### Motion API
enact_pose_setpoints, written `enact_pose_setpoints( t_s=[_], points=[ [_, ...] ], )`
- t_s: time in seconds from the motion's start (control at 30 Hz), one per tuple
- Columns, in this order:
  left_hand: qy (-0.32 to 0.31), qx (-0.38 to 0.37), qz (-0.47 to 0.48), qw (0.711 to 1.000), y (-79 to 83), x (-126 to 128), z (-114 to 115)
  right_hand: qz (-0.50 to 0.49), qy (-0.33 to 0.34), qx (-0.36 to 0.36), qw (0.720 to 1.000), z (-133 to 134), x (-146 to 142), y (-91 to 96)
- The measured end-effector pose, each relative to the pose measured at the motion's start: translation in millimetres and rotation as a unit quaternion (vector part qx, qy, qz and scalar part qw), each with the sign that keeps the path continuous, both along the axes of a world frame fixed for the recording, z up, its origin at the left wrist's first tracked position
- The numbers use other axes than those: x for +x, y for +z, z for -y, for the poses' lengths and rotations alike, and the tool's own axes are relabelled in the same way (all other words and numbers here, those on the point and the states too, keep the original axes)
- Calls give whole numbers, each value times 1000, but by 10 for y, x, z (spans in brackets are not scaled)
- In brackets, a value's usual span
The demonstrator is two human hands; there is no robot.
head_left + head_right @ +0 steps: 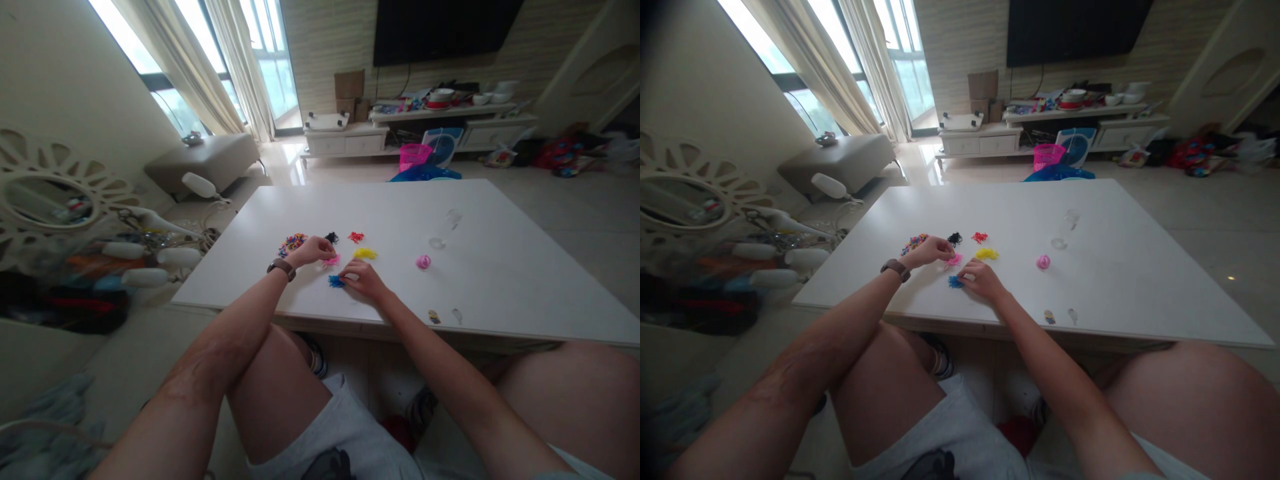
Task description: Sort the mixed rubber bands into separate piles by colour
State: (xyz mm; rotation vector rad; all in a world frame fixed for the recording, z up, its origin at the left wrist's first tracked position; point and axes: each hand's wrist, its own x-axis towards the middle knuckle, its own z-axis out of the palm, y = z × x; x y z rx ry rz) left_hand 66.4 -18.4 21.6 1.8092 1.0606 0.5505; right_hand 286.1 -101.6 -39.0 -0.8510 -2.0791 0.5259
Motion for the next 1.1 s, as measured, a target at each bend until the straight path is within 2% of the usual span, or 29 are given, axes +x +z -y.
enact_pose_setpoints(
  t_s=[0.23, 0.53, 1.1],
  points=[
    [-31, -23, 17, 999, 51, 109, 57, -26, -91, 19, 995, 2, 2, -13],
    [-50, -63, 35, 996, 60, 151, 94, -18, -58, 32, 998, 35, -17, 28],
    [-72, -55, 7, 996, -39, 122, 28, -86, -150, 2, 985, -41, 16, -74]
  ],
)
